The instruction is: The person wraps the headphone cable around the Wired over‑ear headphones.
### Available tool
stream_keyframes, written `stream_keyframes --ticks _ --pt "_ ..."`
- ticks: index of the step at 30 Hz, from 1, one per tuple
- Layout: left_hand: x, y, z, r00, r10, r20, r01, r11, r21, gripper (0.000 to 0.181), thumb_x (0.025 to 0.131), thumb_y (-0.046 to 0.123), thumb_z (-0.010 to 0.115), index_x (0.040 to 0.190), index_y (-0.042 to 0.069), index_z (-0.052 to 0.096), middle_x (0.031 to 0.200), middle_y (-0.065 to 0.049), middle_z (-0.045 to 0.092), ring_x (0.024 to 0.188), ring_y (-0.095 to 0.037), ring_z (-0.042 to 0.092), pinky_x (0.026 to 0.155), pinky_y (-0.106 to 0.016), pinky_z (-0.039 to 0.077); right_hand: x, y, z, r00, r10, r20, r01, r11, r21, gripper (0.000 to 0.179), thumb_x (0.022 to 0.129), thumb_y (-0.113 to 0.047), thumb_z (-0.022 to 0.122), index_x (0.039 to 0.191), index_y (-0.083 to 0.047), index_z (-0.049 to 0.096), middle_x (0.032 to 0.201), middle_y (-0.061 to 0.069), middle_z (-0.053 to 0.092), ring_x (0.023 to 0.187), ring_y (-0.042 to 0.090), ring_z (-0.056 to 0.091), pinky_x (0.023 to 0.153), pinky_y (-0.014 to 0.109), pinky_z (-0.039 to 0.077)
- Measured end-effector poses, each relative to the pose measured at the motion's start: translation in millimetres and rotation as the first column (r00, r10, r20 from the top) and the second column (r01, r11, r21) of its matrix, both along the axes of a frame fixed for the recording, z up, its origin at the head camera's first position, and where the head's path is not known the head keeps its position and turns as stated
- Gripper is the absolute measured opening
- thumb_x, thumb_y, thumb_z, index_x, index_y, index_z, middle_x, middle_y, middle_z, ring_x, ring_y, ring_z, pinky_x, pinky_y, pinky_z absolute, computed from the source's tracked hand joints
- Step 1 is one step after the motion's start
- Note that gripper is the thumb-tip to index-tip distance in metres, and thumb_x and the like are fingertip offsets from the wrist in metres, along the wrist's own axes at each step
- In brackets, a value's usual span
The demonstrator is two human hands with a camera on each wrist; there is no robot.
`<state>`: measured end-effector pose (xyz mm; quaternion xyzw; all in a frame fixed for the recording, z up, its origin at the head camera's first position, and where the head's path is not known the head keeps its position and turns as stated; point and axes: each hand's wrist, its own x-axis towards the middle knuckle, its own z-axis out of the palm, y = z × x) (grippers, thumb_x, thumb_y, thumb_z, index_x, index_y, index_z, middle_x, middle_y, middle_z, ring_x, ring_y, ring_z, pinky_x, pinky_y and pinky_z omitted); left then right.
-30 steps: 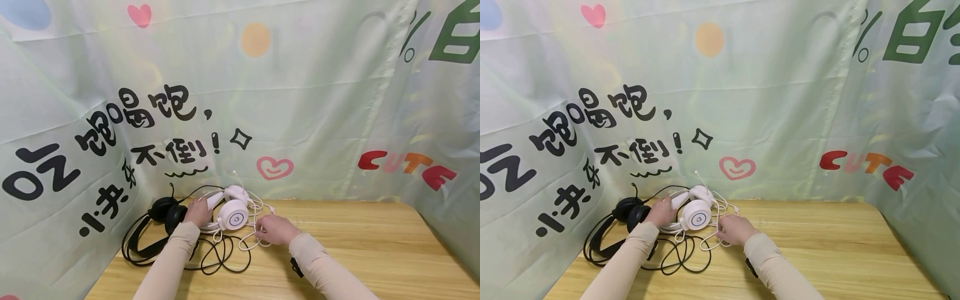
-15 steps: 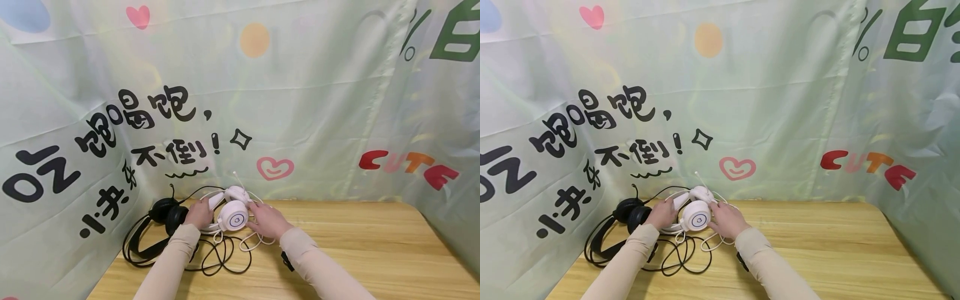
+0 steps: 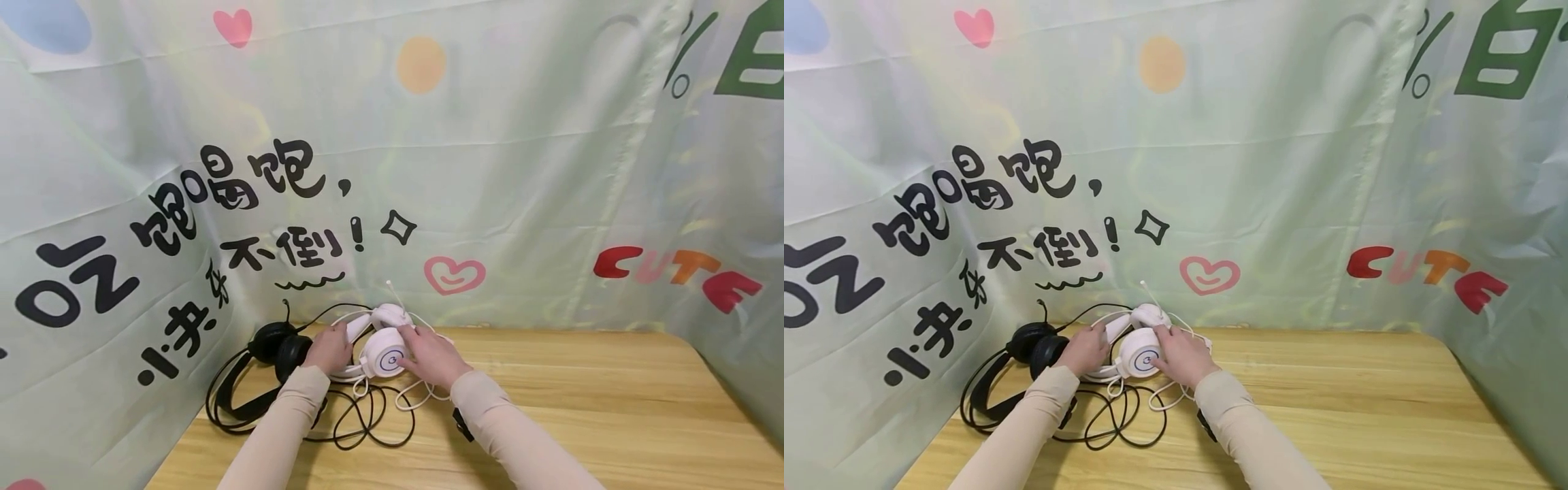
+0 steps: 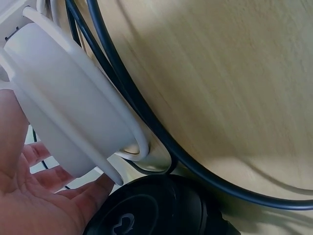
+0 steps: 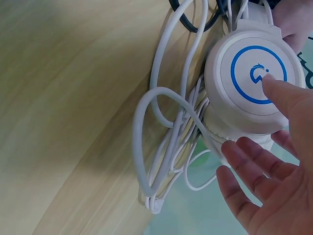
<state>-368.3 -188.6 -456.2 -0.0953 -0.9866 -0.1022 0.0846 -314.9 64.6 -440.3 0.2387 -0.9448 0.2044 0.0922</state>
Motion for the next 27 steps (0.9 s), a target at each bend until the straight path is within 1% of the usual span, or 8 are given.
stream_keyframes --ticks 2,6,8,11,15,22,27 --pt "0.4 0.1 0.2 1.0 -0.004 0.0 0.004 1.0 0.004 0.033 0.101 0.013 0.069 0.128 -0.003 0.061 0.112 -0.028 0.07 0.098 -0.044 0.071 0.089 -0.055 0.059 -1.0 -1.2 0.6 1.0 0.0 0.002 0.0 1.0 -0.007 0.062 0.095 -0.031 0.082 0.147 -0.009 0.056 0.117 0.019 0.069 0.103 0.034 0.071 0.091 0.054 0.06" --pt "0.9 0.6 0.1 1.0 -0.014 0.006 0.014 1.0 0.006 0.036 0.1 0.013 0.069 0.131 -0.002 0.061 0.116 -0.028 0.07 0.102 -0.044 0.07 0.092 -0.056 0.059 -2.3 -3.2 0.2 1.0 0.007 0.005 -0.007 1.0 -0.003 0.068 0.095 -0.031 0.082 0.152 -0.009 0.052 0.12 0.022 0.068 0.105 0.037 0.071 0.092 0.055 0.06" --pt "1.0 0.8 0.0 1.0 -0.023 0.007 0.023 1.0 0.006 0.036 0.1 0.013 0.069 0.132 -0.002 0.061 0.116 -0.028 0.071 0.104 -0.044 0.071 0.093 -0.056 0.059 -2.8 -3.9 -0.6 1.0 0.01 0.002 -0.01 1.0 -0.004 0.068 0.095 -0.03 0.082 0.153 -0.009 0.051 0.12 0.023 0.068 0.103 0.037 0.071 0.09 0.055 0.061" --pt "1.6 0.6 0.1 0.999 -0.036 0.004 0.036 0.999 0.002 0.038 0.099 0.013 0.069 0.133 -0.003 0.06 0.118 -0.029 0.071 0.106 -0.044 0.071 0.095 -0.056 0.059 -3.7 -4.4 -2.1 1.0 0.013 -0.008 -0.013 1.0 -0.011 0.062 0.096 -0.026 0.082 0.148 -0.008 0.054 0.115 0.022 0.068 0.099 0.035 0.071 0.086 0.054 0.061" --pt "2.5 0.9 0.1 0.999 -0.041 0.002 0.041 0.999 0.001 0.043 0.099 0.013 0.07 0.138 -0.004 0.059 0.121 -0.03 0.069 0.108 -0.045 0.071 0.097 -0.056 0.059 -3.3 -3.1 -2.3 1.0 0.029 -0.013 -0.029 0.999 -0.037 0.052 0.096 -0.022 0.081 0.14 -0.007 0.057 0.112 0.022 0.069 0.097 0.034 0.072 0.085 0.052 0.062" --pt "2.4 2.6 -1.0 1.0 -0.027 0.006 0.027 1.0 0.011 0.045 0.1 0.014 0.069 0.14 -0.003 0.059 0.124 -0.031 0.067 0.109 -0.046 0.07 0.096 -0.058 0.058 -3.4 0.7 -3.4 0.999 0.051 0.007 -0.05 0.996 -0.071 0.047 0.096 -0.022 0.08 0.135 -0.007 0.058 0.111 0.018 0.069 0.099 0.032 0.072 0.087 0.051 0.062" --pt "1.9 5.3 0.1 1.0 0.001 0.007 -0.001 1.0 0.015 0.047 0.099 0.017 0.071 0.142 -0.001 0.059 0.128 -0.031 0.065 0.11 -0.047 0.069 0.096 -0.059 0.058 -3.6 5.1 -5.1 0.998 0.063 0.025 -0.061 0.994 -0.094 0.046 0.096 -0.021 0.081 0.134 -0.007 0.058 0.112 0.018 0.069 0.099 0.032 0.071 0.087 0.051 0.062"
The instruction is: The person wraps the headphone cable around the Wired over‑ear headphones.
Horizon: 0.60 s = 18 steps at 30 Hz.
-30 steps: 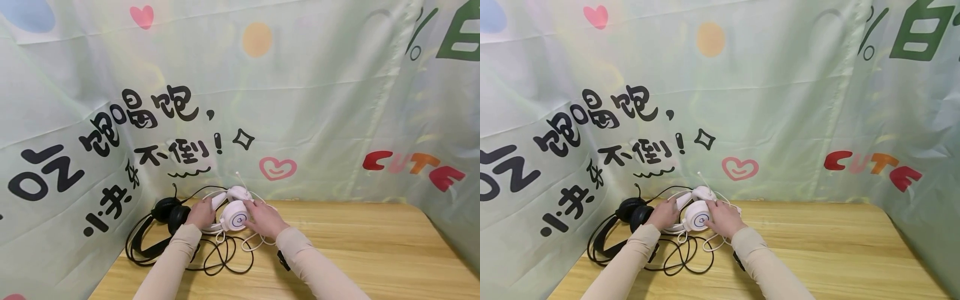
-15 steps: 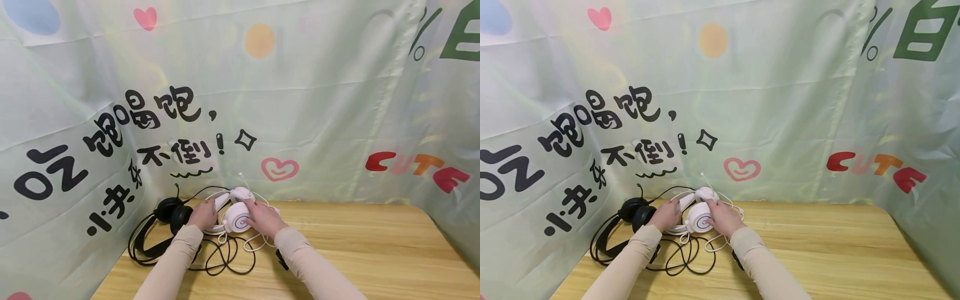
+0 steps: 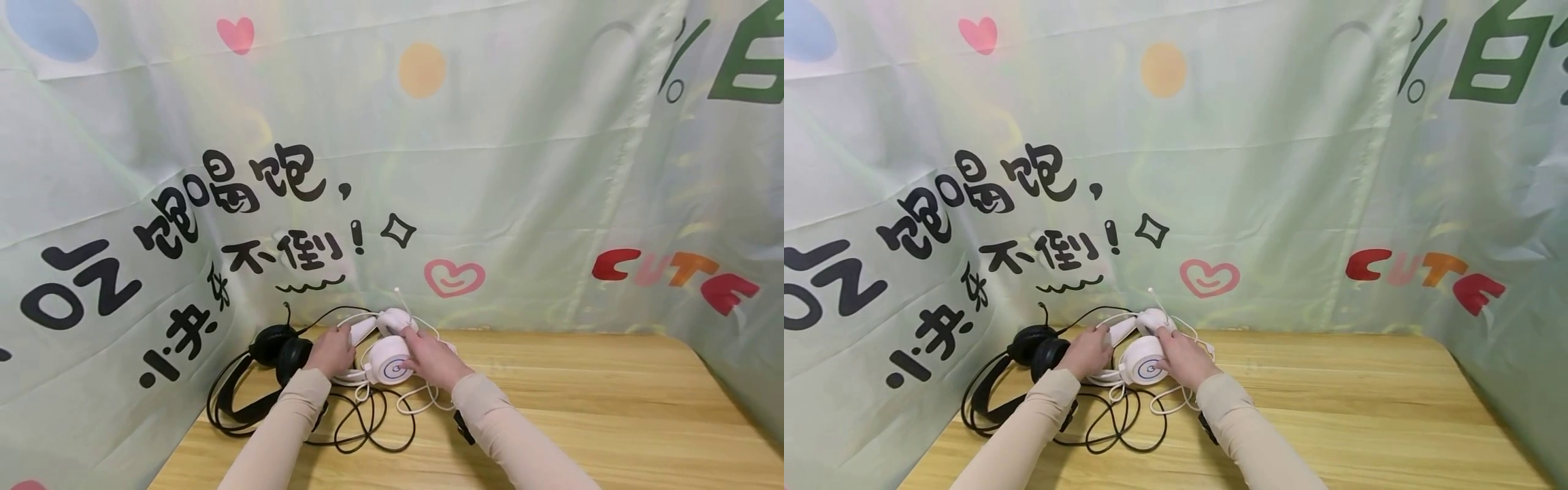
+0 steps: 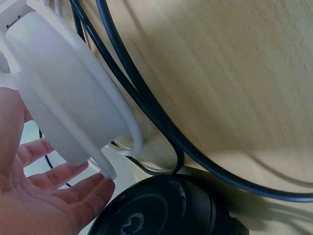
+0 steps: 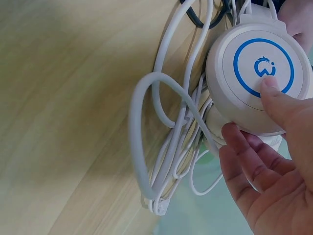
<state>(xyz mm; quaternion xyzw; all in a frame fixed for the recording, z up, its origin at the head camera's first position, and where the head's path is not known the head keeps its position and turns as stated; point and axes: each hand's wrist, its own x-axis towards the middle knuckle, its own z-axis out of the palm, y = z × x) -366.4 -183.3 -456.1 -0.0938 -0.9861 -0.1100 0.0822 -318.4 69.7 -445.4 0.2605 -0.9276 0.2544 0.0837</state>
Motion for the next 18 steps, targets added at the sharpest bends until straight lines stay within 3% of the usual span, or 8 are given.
stream_keyframes --ticks 6,13,18 --pt "0.4 1.6 2.9 0.999 0.034 0.008 -0.034 0.999 0.029 0.049 0.098 0.015 0.073 0.142 0.001 0.059 0.135 -0.032 0.06 0.116 -0.049 0.066 0.098 -0.059 0.057 2.4 6 -2.1 1.0 0.016 0.009 -0.016 0.999 -0.034 0.046 0.095 -0.019 0.081 0.132 -0.006 0.058 0.114 0.02 0.069 0.102 0.034 0.071 0.091 0.053 0.061" --pt "2.1 1.0 5.2 0.999 0.036 -0.023 -0.035 0.998 0.052 0.047 0.096 0.014 0.072 0.138 -0.002 0.058 0.128 -0.032 0.058 0.111 -0.047 0.065 0.094 -0.058 0.057 5.5 12 -2.5 0.999 0.014 0.046 -0.011 0.999 -0.053 0.044 0.096 -0.018 0.08 0.131 -0.007 0.057 0.113 0.019 0.068 0.102 0.032 0.071 0.092 0.052 0.061" --pt "4.7 -0.4 9.3 0.999 0.037 -0.021 -0.034 0.989 0.144 0.058 0.098 0.014 0.071 0.147 -0.006 0.048 0.138 -0.037 0.053 0.123 -0.052 0.061 0.102 -0.061 0.055 8.2 16 -4.3 1.0 0.017 0.011 -0.017 0.999 -0.042 0.043 0.096 -0.019 0.08 0.129 -0.007 0.056 0.113 0.017 0.068 0.103 0.029 0.07 0.091 0.051 0.06"
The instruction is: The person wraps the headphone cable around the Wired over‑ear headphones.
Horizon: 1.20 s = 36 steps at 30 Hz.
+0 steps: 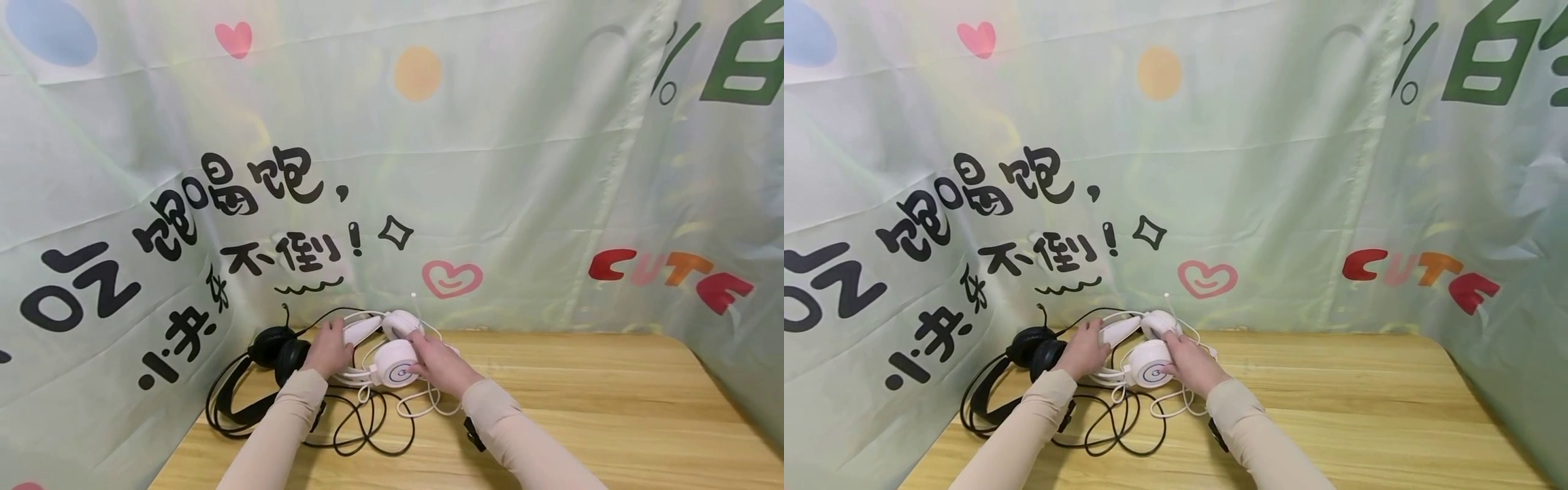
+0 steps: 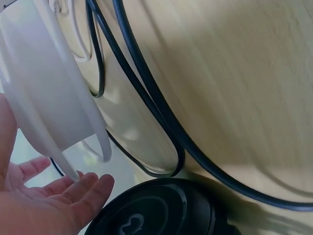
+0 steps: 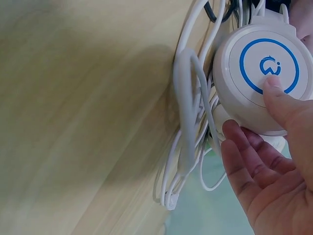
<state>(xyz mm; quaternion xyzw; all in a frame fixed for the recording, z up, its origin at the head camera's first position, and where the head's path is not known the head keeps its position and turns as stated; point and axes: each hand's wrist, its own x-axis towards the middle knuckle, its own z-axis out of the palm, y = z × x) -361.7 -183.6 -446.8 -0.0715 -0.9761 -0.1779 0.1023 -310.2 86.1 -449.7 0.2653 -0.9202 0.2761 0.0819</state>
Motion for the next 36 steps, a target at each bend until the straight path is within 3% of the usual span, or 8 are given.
stream_keyframes --ticks 5,10,13,20,29,36 --pt "0.6 -2.1 1.1 0.999 0.027 0.047 -0.032 0.993 0.114 0.064 0.099 0.015 0.07 0.153 -0.006 0.041 0.147 -0.037 0.049 0.131 -0.052 0.058 0.108 -0.061 0.052 2.6 4 -2.1 1.0 0.009 -0.013 -0.009 1.0 -0.011 0.042 0.095 -0.018 0.08 0.127 -0.006 0.056 0.111 0.016 0.067 0.101 0.028 0.069 0.089 0.05 0.06" --pt "-0.2 -5.2 -0.7 0.993 0.056 0.101 -0.072 0.983 0.169 0.069 0.101 0.017 0.067 0.157 -0.007 0.035 0.151 -0.039 0.047 0.136 -0.053 0.055 0.112 -0.062 0.049 5.4 8 -3.5 1.0 0.01 0.003 -0.01 1.0 -0.013 0.043 0.096 -0.019 0.08 0.131 -0.008 0.055 0.115 0.014 0.068 0.104 0.027 0.071 0.092 0.048 0.061" --pt "1.3 -7.0 -0.8 0.993 0.058 0.099 -0.076 0.979 0.192 0.069 0.099 0.017 0.068 0.156 -0.008 0.037 0.148 -0.04 0.049 0.134 -0.054 0.056 0.11 -0.063 0.05 7.7 11 -4.4 1.0 0.019 -0.015 -0.019 1.0 -0.016 0.044 0.096 -0.019 0.08 0.131 -0.008 0.056 0.117 0.014 0.068 0.105 0.026 0.07 0.093 0.048 0.061" --pt "4.6 -6.2 -2.0 0.989 0.082 0.124 -0.107 0.971 0.216 0.065 0.097 0.025 0.072 0.148 -0.004 0.044 0.124 -0.036 0.066 0.11 -0.049 0.069 0.091 -0.057 0.058 14.3 19 -5.2 0.998 0.04 -0.057 -0.042 0.999 -0.033 0.041 0.094 -0.018 0.081 0.126 -0.007 0.057 0.115 0.013 0.068 0.101 0.024 0.07 0.089 0.047 0.061" --pt "7.8 1.6 -1.3 0.98 0.086 0.179 -0.121 0.974 0.194 0.075 0.098 0.03 0.071 0.156 -0.007 0.04 0.144 -0.037 0.059 0.132 -0.053 0.06 0.107 -0.059 0.054 19.6 29 -8.5 0.999 0.032 -0.043 -0.033 0.999 -0.026 0.043 0.095 -0.019 0.08 0.13 -0.007 0.057 0.115 0.011 0.069 0.105 0.025 0.071 0.093 0.047 0.062" --pt "13.8 8.2 0.3 0.981 0.054 0.188 -0.095 0.971 0.217 0.068 0.097 0.028 0.072 0.149 -0.009 0.047 0.136 -0.034 0.063 0.123 -0.048 0.065 0.1 -0.056 0.057 27.1 38 -9.5 0.994 0.052 -0.098 -0.054 0.998 -0.019 0.043 0.094 -0.018 0.081 0.128 -0.007 0.057 0.111 0.009 0.069 0.101 0.023 0.07 0.091 0.046 0.062"
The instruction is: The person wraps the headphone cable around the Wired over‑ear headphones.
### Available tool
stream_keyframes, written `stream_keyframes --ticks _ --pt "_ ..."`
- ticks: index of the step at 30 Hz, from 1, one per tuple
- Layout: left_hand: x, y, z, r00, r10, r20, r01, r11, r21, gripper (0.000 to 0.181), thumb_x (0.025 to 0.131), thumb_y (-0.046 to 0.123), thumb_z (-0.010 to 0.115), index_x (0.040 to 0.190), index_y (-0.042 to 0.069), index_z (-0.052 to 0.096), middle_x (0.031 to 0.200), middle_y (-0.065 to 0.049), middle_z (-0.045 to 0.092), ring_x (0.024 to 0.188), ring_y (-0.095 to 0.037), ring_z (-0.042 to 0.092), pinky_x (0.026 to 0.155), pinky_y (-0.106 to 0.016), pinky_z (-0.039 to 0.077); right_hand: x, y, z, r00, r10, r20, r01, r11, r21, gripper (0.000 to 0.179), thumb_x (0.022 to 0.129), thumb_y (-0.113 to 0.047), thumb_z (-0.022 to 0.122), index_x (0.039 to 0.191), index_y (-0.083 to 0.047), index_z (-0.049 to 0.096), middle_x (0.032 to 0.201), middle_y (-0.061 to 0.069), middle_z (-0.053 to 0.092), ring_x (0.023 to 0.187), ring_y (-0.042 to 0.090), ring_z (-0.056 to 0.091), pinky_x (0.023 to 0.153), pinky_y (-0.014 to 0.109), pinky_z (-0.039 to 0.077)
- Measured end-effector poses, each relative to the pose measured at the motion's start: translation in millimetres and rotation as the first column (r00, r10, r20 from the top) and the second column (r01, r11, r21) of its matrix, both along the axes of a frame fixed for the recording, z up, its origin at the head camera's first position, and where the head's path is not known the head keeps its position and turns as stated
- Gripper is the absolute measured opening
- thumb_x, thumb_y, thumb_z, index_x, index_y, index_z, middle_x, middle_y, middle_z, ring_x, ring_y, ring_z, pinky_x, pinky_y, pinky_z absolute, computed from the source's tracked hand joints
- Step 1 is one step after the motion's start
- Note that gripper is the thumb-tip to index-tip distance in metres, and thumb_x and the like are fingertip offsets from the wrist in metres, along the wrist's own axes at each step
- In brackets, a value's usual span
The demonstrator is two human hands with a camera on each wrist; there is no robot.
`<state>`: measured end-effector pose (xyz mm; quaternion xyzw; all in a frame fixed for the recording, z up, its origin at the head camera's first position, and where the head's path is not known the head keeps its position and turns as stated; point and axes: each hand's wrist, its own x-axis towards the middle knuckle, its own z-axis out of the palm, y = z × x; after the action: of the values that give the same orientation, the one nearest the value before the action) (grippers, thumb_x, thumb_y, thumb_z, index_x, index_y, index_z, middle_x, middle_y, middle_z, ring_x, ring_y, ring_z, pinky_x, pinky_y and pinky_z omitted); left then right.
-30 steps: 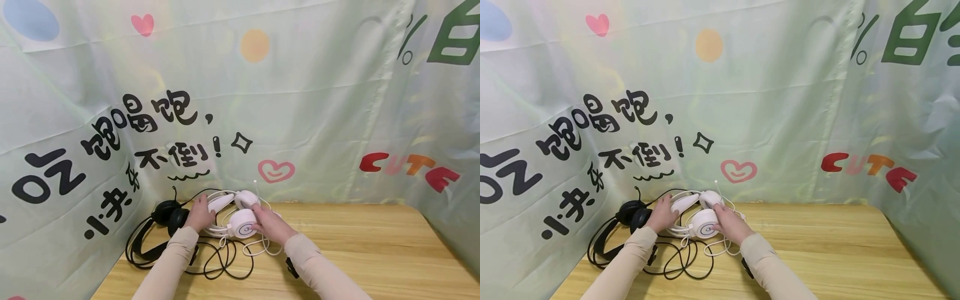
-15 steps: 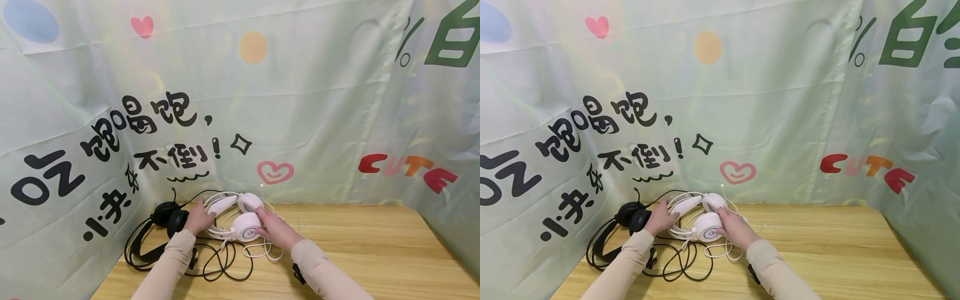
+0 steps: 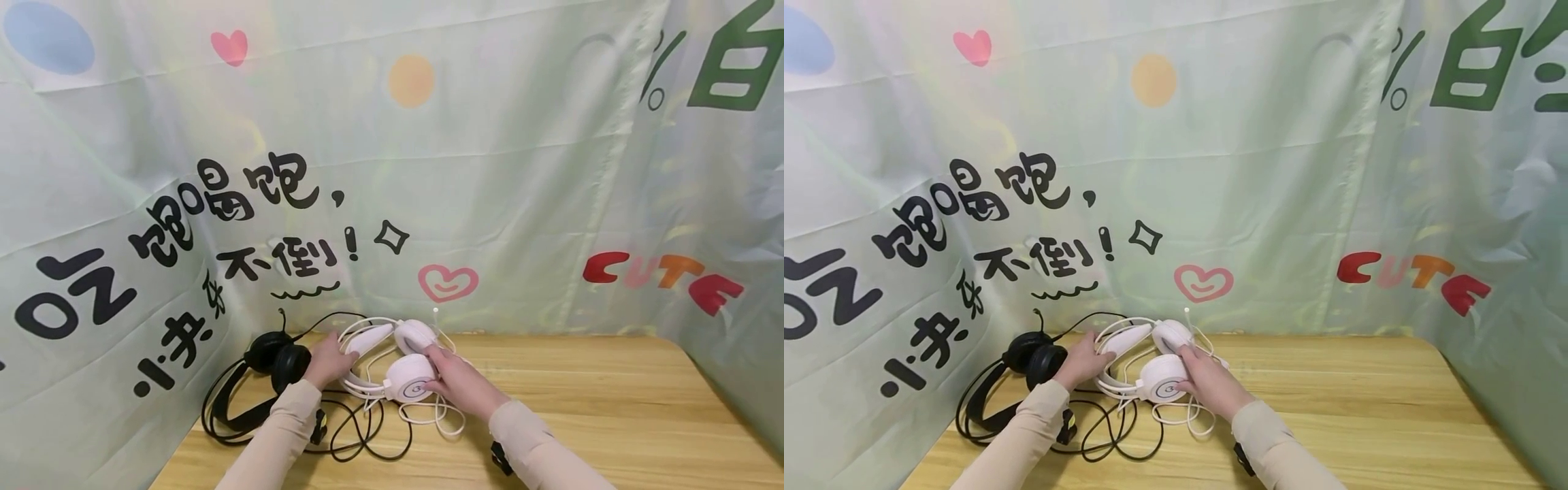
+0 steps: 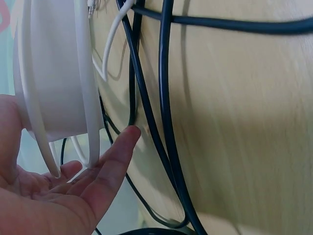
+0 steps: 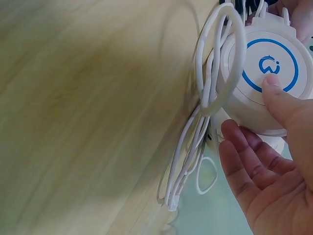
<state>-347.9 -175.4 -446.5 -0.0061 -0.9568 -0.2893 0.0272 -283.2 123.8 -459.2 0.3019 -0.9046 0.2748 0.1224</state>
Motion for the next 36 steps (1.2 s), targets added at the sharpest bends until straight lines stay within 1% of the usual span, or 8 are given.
stream_keyframes --ticks 5,11,14,18,21,24,30,36 --pt "1.9 2.5 -1.2 1.0 -0.029 -0.007 0.029 0.998 0.055 0.07 0.096 0.025 0.072 0.15 -0.01 0.044 0.137 -0.036 0.062 0.123 -0.05 0.065 0.099 -0.057 0.057 3.8 5 -0.5 1.0 -0.002 -0.01 0.002 1.0 0.004 0.043 0.094 -0.019 0.082 0.127 -0.007 0.057 0.109 0.008 0.069 0.1 0.022 0.07 0.089 0.045 0.062" --pt "5.0 7.7 -0.8 1.0 -0.028 -0.002 0.028 0.998 0.064 0.069 0.096 0.026 0.073 0.15 -0.007 0.045 0.138 -0.035 0.062 0.122 -0.048 0.065 0.098 -0.055 0.057 6.9 11 -1.6 1.0 0.004 -0.013 -0.004 1.0 -0.006 0.044 0.093 -0.017 0.082 0.128 -0.007 0.058 0.111 0.009 0.07 0.101 0.024 0.071 0.09 0.044 0.062" --pt "8.1 10.0 0.5 0.999 -0.032 -0.005 0.033 0.998 0.06 0.065 0.095 0.027 0.073 0.147 -0.005 0.049 0.133 -0.032 0.065 0.118 -0.045 0.067 0.095 -0.053 0.058 8.8 15 -1.8 1.0 0.009 -0.019 -0.009 1.0 -0.013 0.047 0.092 -0.016 0.083 0.13 -0.006 0.058 0.112 0.01 0.07 0.102 0.025 0.071 0.091 0.045 0.062" --pt "10.6 13.1 0.7 0.998 -0.052 -0.023 0.054 0.994 0.092 0.06 0.093 0.024 0.076 0.14 -0.004 0.052 0.126 -0.029 0.067 0.111 -0.04 0.068 0.092 -0.051 0.058 11.6 19 -0.9 1.0 0.008 -0.004 -0.008 1.0 -0.013 0.048 0.091 -0.017 0.083 0.13 -0.006 0.058 0.113 0.009 0.071 0.103 0.025 0.071 0.092 0.045 0.062" --pt "11.8 16.3 0.5 0.997 -0.063 -0.04 0.068 0.99 0.124 0.059 0.092 0.02 0.078 0.138 -0.006 0.054 0.125 -0.029 0.068 0.11 -0.038 0.068 0.092 -0.051 0.058 14.0 23 0.1 1.0 0.016 0.007 -0.016 1.0 -0.012 0.048 0.091 -0.017 0.083 0.131 -0.006 0.058 0.114 0.009 0.07 0.103 0.025 0.071 0.093 0.045 0.062" --pt "15.1 20.2 2.5 0.997 -0.069 -0.042 0.074 0.989 0.13 0.059 0.091 0.02 0.078 0.138 -0.006 0.054 0.123 -0.029 0.068 0.108 -0.037 0.068 0.092 -0.05 0.059 16.5 26 0.4 1.0 0.025 0.004 -0.025 1.0 -0.011 0.051 0.091 -0.017 0.083 0.134 -0.006 0.057 0.114 0.009 0.071 0.103 0.025 0.071 0.093 0.045 0.062" --pt "21.2 27.1 4.6 0.997 -0.082 0.002 0.08 0.984 0.158 0.063 0.094 0.023 0.077 0.144 -0.004 0.05 0.123 -0.031 0.068 0.103 -0.035 0.069 0.082 -0.045 0.059 20.5 35 0.1 0.999 0.032 -0.002 -0.032 0.999 -0.009 0.052 0.091 -0.018 0.083 0.135 -0.005 0.057 0.113 0.007 0.071 0.101 0.024 0.071 0.092 0.043 0.063" --pt "24.9 34.8 1.9 0.994 -0.106 -0.011 0.106 0.982 0.159 0.062 0.093 0.024 0.079 0.141 -0.002 0.051 0.117 -0.028 0.069 0.097 -0.032 0.07 0.075 -0.041 0.06 25.8 45 -1.7 0.999 0.034 0.006 -0.033 0.999 -0.03 0.048 0.092 -0.017 0.083 0.131 -0.007 0.058 0.109 0.004 0.069 0.096 0.017 0.069 0.085 0.036 0.063"
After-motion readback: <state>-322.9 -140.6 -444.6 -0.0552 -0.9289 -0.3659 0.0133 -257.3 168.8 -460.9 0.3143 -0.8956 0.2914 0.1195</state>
